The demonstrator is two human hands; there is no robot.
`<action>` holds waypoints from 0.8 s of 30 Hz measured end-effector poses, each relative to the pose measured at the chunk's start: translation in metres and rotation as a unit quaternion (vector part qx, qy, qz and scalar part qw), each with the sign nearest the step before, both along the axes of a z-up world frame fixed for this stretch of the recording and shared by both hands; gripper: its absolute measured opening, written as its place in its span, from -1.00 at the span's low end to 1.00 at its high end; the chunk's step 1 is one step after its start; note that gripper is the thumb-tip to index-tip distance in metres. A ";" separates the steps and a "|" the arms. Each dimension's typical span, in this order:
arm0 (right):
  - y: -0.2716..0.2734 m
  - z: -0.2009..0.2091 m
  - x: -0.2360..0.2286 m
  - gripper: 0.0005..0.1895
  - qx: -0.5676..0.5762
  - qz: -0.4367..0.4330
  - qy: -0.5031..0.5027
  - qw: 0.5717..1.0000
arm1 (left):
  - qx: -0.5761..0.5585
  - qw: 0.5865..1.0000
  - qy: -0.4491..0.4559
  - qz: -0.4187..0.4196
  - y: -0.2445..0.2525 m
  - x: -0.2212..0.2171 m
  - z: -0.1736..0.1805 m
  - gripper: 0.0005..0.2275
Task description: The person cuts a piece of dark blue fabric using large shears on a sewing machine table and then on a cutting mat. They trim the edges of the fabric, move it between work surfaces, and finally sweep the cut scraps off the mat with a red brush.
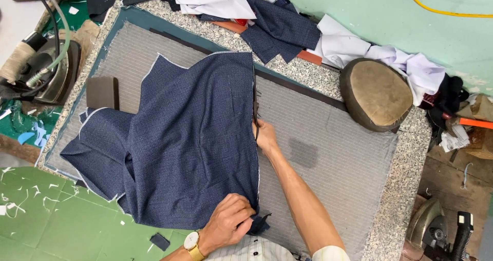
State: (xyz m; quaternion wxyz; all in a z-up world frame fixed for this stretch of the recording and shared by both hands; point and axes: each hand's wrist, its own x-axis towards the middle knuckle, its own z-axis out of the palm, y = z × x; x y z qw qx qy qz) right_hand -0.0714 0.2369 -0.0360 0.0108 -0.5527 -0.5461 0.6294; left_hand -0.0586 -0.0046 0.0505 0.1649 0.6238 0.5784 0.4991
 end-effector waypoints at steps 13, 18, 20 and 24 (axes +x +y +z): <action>0.010 0.015 0.191 -0.11 0.133 0.123 -0.191 0.965 | -0.059 0.995 0.072 0.045 0.005 0.050 -0.067 -0.88; 0.009 -0.005 0.258 -0.35 0.152 0.023 -0.125 0.980 | -0.064 0.992 0.075 0.075 0.002 0.063 -0.066 -0.89; 0.014 -0.015 0.278 -0.40 0.150 -0.005 -0.120 0.981 | -0.067 0.991 0.080 0.088 0.000 0.069 -0.072 -0.90; 0.037 -0.033 0.308 -0.38 0.235 0.043 -0.237 0.942 | -0.124 0.983 0.107 0.078 -0.005 0.082 -0.086 -0.86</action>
